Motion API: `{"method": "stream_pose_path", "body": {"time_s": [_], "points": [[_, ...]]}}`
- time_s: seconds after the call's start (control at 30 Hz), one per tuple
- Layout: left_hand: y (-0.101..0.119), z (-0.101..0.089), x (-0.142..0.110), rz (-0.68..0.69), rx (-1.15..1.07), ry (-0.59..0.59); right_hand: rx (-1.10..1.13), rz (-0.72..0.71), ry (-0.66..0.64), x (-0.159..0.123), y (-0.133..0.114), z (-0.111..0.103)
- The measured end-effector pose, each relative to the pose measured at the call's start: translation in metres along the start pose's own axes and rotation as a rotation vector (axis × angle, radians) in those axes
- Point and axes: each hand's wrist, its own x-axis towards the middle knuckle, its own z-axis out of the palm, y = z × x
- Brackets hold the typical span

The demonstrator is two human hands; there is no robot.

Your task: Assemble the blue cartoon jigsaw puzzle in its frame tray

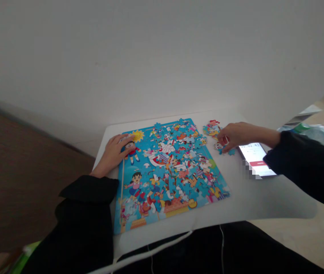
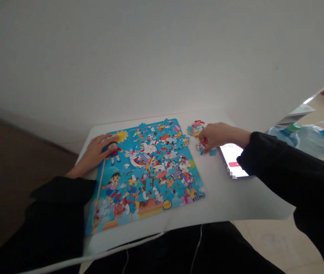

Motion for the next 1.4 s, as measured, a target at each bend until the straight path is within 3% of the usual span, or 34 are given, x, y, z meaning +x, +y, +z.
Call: {"method": "stream_pose_path", "body": {"time_s": [0.23, 0.43, 0.6, 0.8, 1.0, 1.13, 1.3, 1.4], "points": [[0.003, -0.001, 0.0, -0.01, -0.028, -0.009, 0.044, -0.033, 0.07, 0.002, 0.005, -0.003], [0.003, -0.001, 0.0, -0.019, -0.039, -0.012, 0.171, -0.231, 0.128, -0.006, -0.05, -0.013], [0.005, -0.003, -0.001, -0.033, -0.041, -0.025, 0.189, -0.404, 0.169, -0.019, -0.098, -0.004], [0.008, -0.004, -0.001, -0.042, -0.037, -0.02, 0.234, -0.534, 0.139, -0.022, -0.104, 0.01], [0.008, -0.004, 0.0, -0.033, -0.036, -0.027, 0.392, -0.496, 0.122, -0.017, -0.095, 0.017], [0.008, -0.004, 0.0, -0.029, -0.043, -0.018, 0.553, -0.388, 0.115, -0.014, -0.092, 0.016], [0.009, -0.005, 0.0, -0.026, -0.045, -0.018, 0.87, -0.262, -0.02, -0.014, -0.079, 0.008], [0.008, -0.004, -0.001, -0.031, -0.052, -0.02, 0.91, -0.228, -0.149, -0.018, -0.075, 0.01]]}}
